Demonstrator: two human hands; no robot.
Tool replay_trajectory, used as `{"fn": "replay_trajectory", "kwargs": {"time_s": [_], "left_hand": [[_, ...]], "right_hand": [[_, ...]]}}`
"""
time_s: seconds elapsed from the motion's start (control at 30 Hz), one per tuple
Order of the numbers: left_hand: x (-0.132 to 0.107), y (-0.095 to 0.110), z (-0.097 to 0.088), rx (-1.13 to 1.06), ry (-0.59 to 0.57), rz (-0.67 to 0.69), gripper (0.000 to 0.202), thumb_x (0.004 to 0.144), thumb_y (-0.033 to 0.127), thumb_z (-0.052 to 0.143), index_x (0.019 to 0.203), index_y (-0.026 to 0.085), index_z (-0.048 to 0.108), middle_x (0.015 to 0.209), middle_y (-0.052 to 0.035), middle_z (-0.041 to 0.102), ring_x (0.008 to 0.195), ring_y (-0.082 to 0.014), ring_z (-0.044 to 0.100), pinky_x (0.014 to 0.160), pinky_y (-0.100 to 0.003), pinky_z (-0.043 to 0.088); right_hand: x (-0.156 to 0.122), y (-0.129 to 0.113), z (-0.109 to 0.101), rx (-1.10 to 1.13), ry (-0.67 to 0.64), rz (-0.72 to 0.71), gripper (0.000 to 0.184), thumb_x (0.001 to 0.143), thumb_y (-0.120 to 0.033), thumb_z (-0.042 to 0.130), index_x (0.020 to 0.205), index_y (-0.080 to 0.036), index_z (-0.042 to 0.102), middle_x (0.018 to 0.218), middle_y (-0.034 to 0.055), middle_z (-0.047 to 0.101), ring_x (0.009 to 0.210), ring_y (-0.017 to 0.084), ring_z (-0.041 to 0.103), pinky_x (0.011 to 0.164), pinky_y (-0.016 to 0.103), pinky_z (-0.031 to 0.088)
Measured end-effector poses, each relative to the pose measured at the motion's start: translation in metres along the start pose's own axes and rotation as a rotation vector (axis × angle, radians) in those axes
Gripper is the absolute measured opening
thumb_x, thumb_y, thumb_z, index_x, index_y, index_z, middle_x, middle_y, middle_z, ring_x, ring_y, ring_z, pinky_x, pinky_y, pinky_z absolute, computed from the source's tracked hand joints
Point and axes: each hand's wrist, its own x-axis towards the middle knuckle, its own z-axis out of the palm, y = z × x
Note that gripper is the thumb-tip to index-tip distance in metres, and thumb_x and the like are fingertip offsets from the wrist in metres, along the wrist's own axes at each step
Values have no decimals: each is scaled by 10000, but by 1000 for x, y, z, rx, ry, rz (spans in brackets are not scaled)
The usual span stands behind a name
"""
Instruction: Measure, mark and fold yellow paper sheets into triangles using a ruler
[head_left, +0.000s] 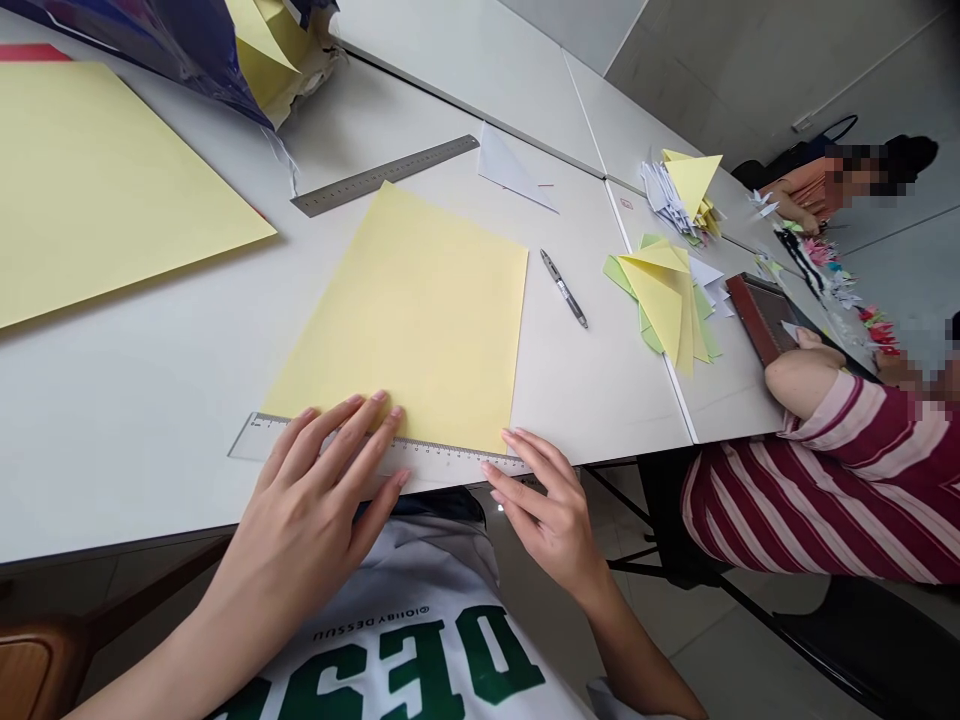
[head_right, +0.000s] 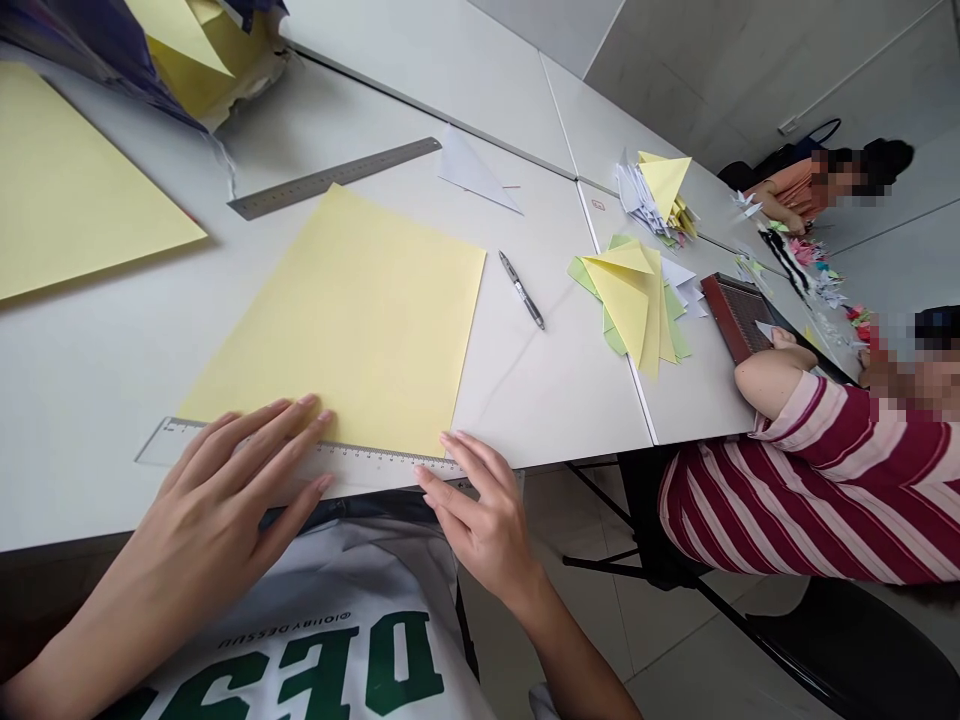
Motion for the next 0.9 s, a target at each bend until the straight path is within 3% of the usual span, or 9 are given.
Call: {"fn": "replay_trajectory", "kwargs": {"time_s": [0.13, 0.23, 0.3, 0.37, 0.47, 0.53, 0.6, 0.77, 0.9], "left_hand": [[0, -3, 3, 16, 26, 10, 648, 950, 369, 524, 1527, 246, 258, 1483, -95, 468, 1326, -327, 476, 1102, -546, 402], [0, -4, 5, 48, 70, 39, 615, 955, 364, 506, 1513, 205, 302, 1474, -110, 478, 1312, -328, 489, 1093, -528, 408], [-1, -5, 6, 77, 77, 61, 594, 959, 364, 498, 1497, 172, 335, 1473, -119, 477, 1320, -330, 481, 1099, -526, 399], [-2, -4, 6, 103, 79, 69, 576, 958, 362, 499, 1475, 143, 370, 1473, -125, 476, 1326, -330, 474, 1101, -526, 394], [-5, -1, 4, 124, 77, 49, 553, 949, 348, 513, 1444, 122, 415, 1472, -122, 479, 1327, -322, 468, 1095, -510, 401], [-6, 3, 2, 132, 59, 28, 537, 945, 336, 516, 1429, 116, 437, 1472, -114, 481, 1333, -312, 462, 1098, -500, 401], [-7, 8, 0, 132, 29, -1, 519, 942, 326, 515, 1412, 111, 459, 1467, -107, 488, 1340, -303, 456, 1109, -494, 396], [-6, 14, -3, 94, 13, -74, 444, 952, 313, 497, 1355, 129, 528, 1433, -75, 531, 1324, -278, 481, 1122, -479, 397], [-5, 15, -5, 67, 8, -95, 429, 961, 332, 484, 1343, 145, 540, 1421, -53, 545, 1314, -263, 491, 1118, -465, 404]], "right_hand": [[6, 2, -10, 14, -54, -45, 348, 907, -153, 606, 1227, -268, 677, 1316, 75, 632, 1251, 225, 567, 994, 420, 548], [29, 22, -23, 25, -17, -65, 330, 937, -207, 560, 1246, -264, 659, 1197, 68, 696, 1134, 209, 634, 950, 411, 553], [60, 51, -28, -39, 82, -30, 333, 955, -232, 515, 1262, -242, 645, 1141, 83, 712, 1091, 218, 646, 957, 426, 529], [99, 87, -27, -162, 144, 100, 342, 968, -314, 474, 1250, -221, 642, 1163, 104, 693, 1102, 246, 618, 988, 455, 481], [158, 140, -17, -297, 62, 384, 512, 890, -370, 548, 1348, -141, 545, 1253, 186, 612, 1162, 312, 553, 987, 465, 436], [183, 163, -8, -272, 55, 423, 549, 840, -333, 593, 1328, -89, 545, 1210, 233, 608, 1113, 346, 561, 958, 484, 421], [195, 176, -3, -200, 36, 406, 485, 850, -317, 569, 1296, -126, 570, 1105, 193, 650, 1011, 315, 591, 900, 446, 432], [191, 177, -13, 99, 0, 313, 313, 860, -411, 559, 1088, -228, 670, 702, 56, 588, 676, 195, 562, 716, 346, 446], [181, 140, -17, 484, -15, 262, 299, 894, -522, 440, 1020, -303, 600, 657, 5, 546, 649, 178, 585, 669, 334, 521]]}}
